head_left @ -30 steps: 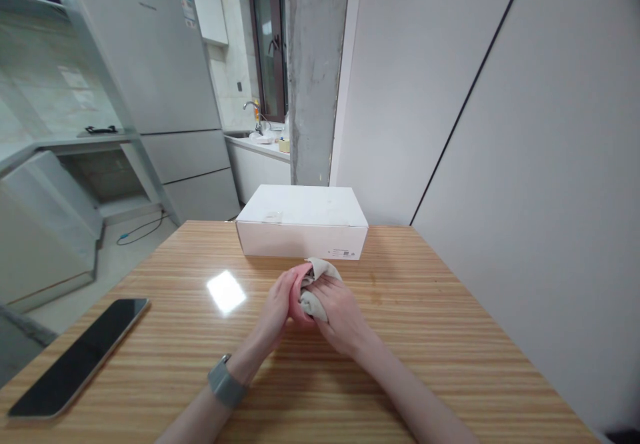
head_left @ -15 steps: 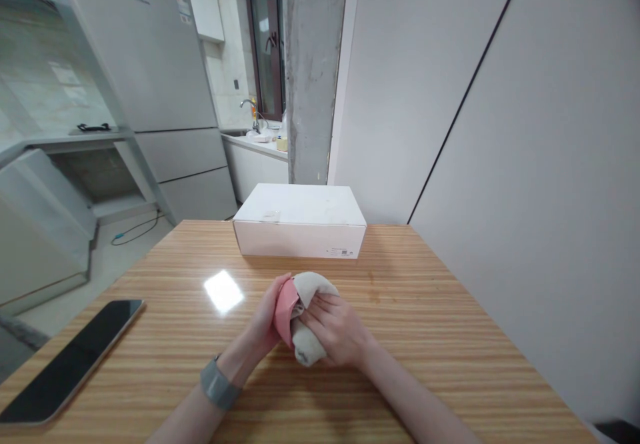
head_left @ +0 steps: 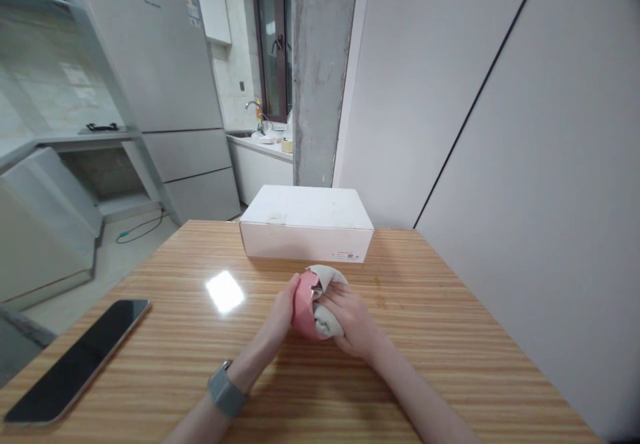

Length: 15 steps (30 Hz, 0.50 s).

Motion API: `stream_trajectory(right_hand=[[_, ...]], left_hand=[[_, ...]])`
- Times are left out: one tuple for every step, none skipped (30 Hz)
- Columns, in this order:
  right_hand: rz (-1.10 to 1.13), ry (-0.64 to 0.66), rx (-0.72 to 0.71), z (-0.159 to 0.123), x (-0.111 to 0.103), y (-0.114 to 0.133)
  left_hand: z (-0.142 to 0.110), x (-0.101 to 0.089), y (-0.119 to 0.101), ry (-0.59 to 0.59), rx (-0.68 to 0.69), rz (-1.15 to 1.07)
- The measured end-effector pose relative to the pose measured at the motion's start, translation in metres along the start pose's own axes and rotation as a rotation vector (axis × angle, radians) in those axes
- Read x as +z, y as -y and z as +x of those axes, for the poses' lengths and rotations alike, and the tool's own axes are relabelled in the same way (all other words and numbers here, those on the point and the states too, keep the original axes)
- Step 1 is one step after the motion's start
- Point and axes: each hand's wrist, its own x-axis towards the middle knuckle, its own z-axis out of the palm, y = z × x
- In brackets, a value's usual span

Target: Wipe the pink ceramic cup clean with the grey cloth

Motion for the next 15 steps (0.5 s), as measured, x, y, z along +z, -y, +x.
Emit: stream_trajectory(right_hand=[[0.017, -0.021, 0.014, 0.000, 0.000, 0.000], [0.033, -0.047, 0.029, 0.000, 0.001, 0.000], [0.048, -0.075, 0.050, 0.000, 0.001, 0.000], [0.062, -0.104, 0.077, 0.000, 0.002, 0.000], [0.073, -0.127, 0.109, 0.000, 0.002, 0.000], [0.079, -0.146, 0.140, 0.000, 0.003, 0.001], [0.078, -0.160, 0.166, -0.001, 0.003, 0.001], [0.070, -0.166, 0.179, -0.001, 0.002, 0.002], [0.055, -0.166, 0.180, -0.001, 0.002, 0.002], [0.033, -0.162, 0.169, -0.001, 0.001, 0.002], [0.003, -0.152, 0.147, -0.002, 0.000, 0.002], [-0.029, -0.139, 0.118, -0.002, 0.000, 0.002], [-0.061, -0.119, 0.082, -0.002, 0.000, 0.002], [-0.092, -0.093, 0.039, -0.003, 0.000, 0.003], [-0.122, -0.067, -0.009, -0.003, 0.000, 0.004]], left_hand=[[-0.001, 0.000, 0.001, -0.013, 0.008, 0.002], [-0.002, 0.001, 0.002, -0.019, 0.011, 0.003], [-0.004, 0.002, 0.003, -0.016, 0.006, 0.002], [-0.005, 0.003, 0.003, 0.003, -0.004, -0.004], [-0.007, 0.005, 0.004, 0.036, -0.018, -0.015], [-0.009, 0.006, 0.004, 0.077, -0.031, -0.032], [-0.010, 0.007, 0.004, 0.120, -0.041, -0.054], [-0.011, 0.008, 0.003, 0.158, -0.046, -0.081], [-0.012, 0.009, 0.002, 0.185, -0.051, -0.111], [-0.013, 0.009, 0.001, 0.201, -0.061, -0.140], [-0.013, 0.009, -0.001, 0.204, -0.078, -0.166], [-0.013, 0.007, -0.004, 0.204, -0.102, -0.190], [-0.013, 0.006, -0.006, 0.205, -0.133, -0.210], [-0.013, 0.004, -0.009, 0.210, -0.166, -0.228], [-0.013, 0.002, -0.011, 0.221, -0.199, -0.243]])
